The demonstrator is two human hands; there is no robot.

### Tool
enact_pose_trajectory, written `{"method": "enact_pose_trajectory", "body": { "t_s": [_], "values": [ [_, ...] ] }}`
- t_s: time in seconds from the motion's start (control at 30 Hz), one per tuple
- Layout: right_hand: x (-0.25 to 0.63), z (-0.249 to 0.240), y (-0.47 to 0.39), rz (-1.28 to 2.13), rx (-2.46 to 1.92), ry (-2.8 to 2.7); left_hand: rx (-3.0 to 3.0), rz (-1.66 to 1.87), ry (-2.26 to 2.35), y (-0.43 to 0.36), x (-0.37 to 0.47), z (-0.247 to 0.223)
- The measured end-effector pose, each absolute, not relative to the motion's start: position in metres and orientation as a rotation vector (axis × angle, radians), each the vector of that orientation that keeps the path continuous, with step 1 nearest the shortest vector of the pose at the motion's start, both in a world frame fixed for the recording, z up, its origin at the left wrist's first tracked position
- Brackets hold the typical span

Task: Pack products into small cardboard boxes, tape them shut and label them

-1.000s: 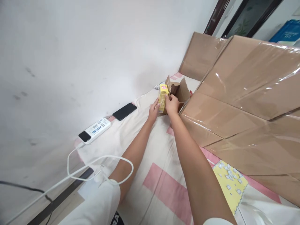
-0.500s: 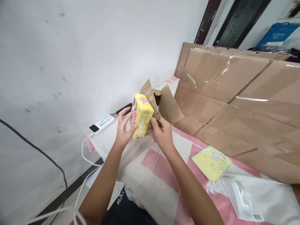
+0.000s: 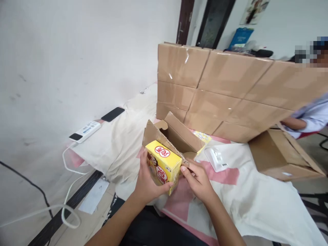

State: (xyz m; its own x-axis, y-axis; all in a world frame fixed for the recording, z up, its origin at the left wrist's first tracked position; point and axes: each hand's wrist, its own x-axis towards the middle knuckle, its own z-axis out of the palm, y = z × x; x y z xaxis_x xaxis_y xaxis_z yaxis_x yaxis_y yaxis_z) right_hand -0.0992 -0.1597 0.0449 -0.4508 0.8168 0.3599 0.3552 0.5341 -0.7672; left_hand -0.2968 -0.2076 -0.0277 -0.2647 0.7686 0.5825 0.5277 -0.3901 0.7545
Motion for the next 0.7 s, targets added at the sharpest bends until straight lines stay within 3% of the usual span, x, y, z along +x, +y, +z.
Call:
{"method": "enact_pose_trajectory", "body": {
  "t_s": [0.2,0.43,0.7],
  "values": [
    [-0.073,0.048,-0.187,0.713,-0.979,-2.143,1.435,1.944,1.209,-0.222,-0.331,0.014],
    [-0.090,0.100,-0.206,0.524,-0.845,-2.129,1.458,2.387,1.068,-0.226,-0.341,0.089],
    [-0.152,0.164,-0.205,0.249,-0.842,-2.049,1.540,2.242,1.048,-0.205,-0.345,0.085]
  ]
}}
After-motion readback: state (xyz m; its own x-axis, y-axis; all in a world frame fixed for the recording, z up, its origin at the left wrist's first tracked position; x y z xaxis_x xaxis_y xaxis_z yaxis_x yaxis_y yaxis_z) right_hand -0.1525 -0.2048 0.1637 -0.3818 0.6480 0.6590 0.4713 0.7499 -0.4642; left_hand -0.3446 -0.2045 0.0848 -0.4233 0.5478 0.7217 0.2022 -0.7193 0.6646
